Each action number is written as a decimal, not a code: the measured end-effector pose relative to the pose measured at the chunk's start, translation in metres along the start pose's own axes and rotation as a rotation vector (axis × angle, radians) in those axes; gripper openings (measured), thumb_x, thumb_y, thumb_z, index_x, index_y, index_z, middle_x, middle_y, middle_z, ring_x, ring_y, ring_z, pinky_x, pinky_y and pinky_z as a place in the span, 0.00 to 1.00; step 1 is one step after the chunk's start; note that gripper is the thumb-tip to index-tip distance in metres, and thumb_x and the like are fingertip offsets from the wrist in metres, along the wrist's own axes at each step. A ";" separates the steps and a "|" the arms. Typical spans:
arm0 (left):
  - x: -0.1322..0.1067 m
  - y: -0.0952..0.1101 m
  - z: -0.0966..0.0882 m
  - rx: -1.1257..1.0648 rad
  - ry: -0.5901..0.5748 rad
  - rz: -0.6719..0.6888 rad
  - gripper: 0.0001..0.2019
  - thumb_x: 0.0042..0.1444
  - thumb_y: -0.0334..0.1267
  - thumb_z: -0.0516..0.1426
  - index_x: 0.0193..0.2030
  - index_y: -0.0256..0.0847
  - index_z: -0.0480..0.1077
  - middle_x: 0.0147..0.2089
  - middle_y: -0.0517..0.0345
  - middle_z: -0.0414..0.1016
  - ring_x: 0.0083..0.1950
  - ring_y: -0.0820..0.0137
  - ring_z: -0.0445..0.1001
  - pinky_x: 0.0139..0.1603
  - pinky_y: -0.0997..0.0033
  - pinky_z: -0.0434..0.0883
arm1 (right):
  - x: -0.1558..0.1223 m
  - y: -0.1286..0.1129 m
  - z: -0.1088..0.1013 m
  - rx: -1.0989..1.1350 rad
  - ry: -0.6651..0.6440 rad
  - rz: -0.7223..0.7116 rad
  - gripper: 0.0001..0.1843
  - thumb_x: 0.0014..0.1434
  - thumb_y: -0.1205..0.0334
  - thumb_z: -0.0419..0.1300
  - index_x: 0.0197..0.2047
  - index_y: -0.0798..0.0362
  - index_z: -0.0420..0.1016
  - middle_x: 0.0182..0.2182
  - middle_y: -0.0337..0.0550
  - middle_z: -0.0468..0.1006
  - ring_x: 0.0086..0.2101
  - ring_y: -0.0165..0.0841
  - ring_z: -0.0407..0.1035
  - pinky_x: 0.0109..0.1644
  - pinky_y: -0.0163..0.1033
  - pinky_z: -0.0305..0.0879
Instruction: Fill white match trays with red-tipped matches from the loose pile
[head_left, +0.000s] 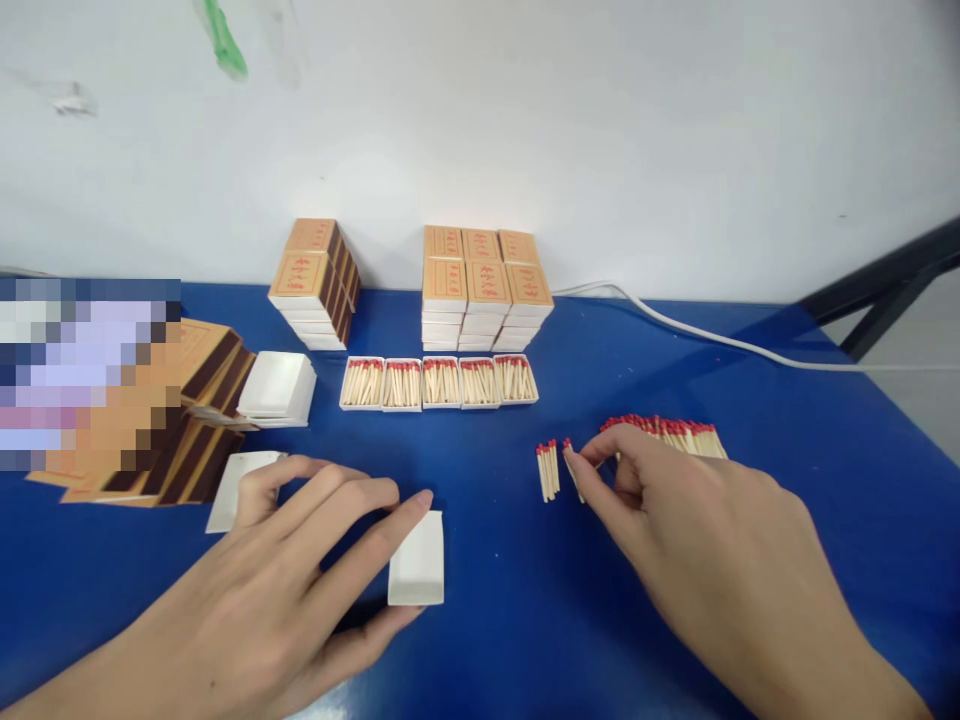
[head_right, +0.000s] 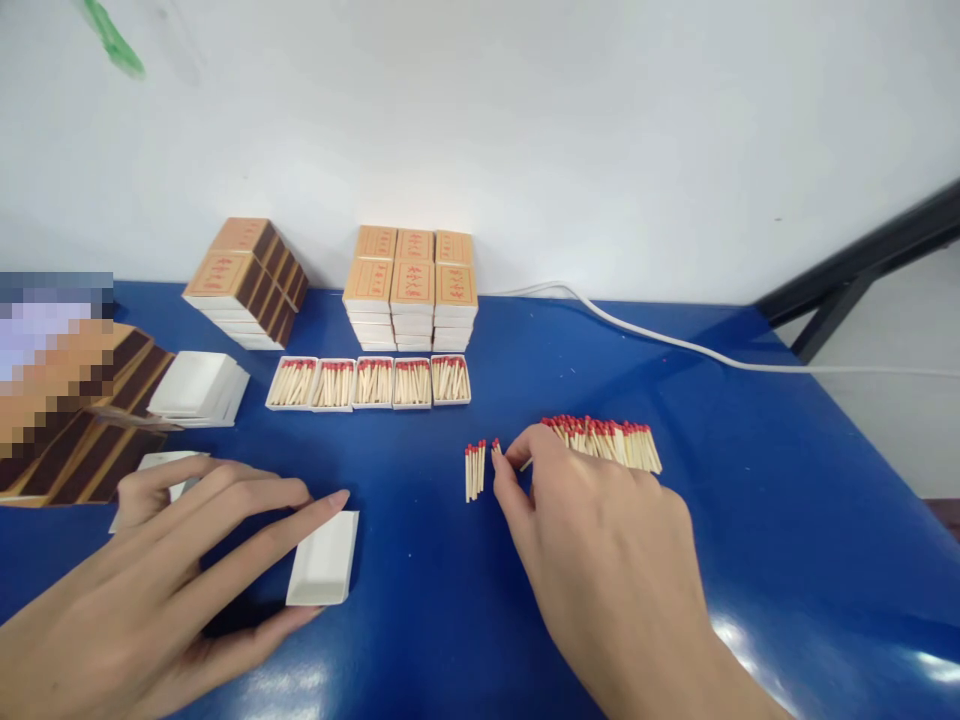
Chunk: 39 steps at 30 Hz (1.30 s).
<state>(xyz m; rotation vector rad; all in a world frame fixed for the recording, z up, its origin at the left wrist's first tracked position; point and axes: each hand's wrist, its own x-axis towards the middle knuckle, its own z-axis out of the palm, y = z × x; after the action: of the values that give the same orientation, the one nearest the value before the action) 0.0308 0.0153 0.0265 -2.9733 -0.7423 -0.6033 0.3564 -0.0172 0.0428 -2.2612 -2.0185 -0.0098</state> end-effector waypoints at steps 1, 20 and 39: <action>0.000 0.000 0.000 0.003 0.001 0.002 0.19 0.83 0.37 0.57 0.71 0.28 0.76 0.57 0.42 0.77 0.61 0.54 0.73 0.65 0.45 0.61 | 0.000 0.000 0.000 0.004 -0.014 0.007 0.20 0.74 0.41 0.54 0.36 0.39 0.79 0.20 0.35 0.78 0.19 0.48 0.72 0.26 0.42 0.47; 0.003 0.000 -0.003 0.006 0.003 0.001 0.18 0.82 0.37 0.57 0.70 0.29 0.78 0.56 0.44 0.79 0.58 0.56 0.76 0.64 0.48 0.62 | 0.002 0.002 -0.009 0.067 -0.125 0.024 0.27 0.76 0.37 0.47 0.38 0.40 0.79 0.23 0.38 0.81 0.23 0.47 0.77 0.28 0.43 0.53; 0.001 0.000 -0.002 0.003 -0.009 0.003 0.19 0.83 0.37 0.57 0.71 0.27 0.77 0.56 0.42 0.77 0.60 0.55 0.73 0.65 0.46 0.61 | 0.004 -0.002 -0.009 0.105 -0.174 0.028 0.26 0.76 0.36 0.47 0.39 0.41 0.79 0.25 0.39 0.82 0.25 0.48 0.78 0.31 0.45 0.55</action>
<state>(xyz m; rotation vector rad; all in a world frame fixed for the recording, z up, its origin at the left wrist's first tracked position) 0.0307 0.0156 0.0287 -2.9758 -0.7391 -0.5892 0.3558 -0.0137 0.0518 -2.2958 -2.0140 0.2984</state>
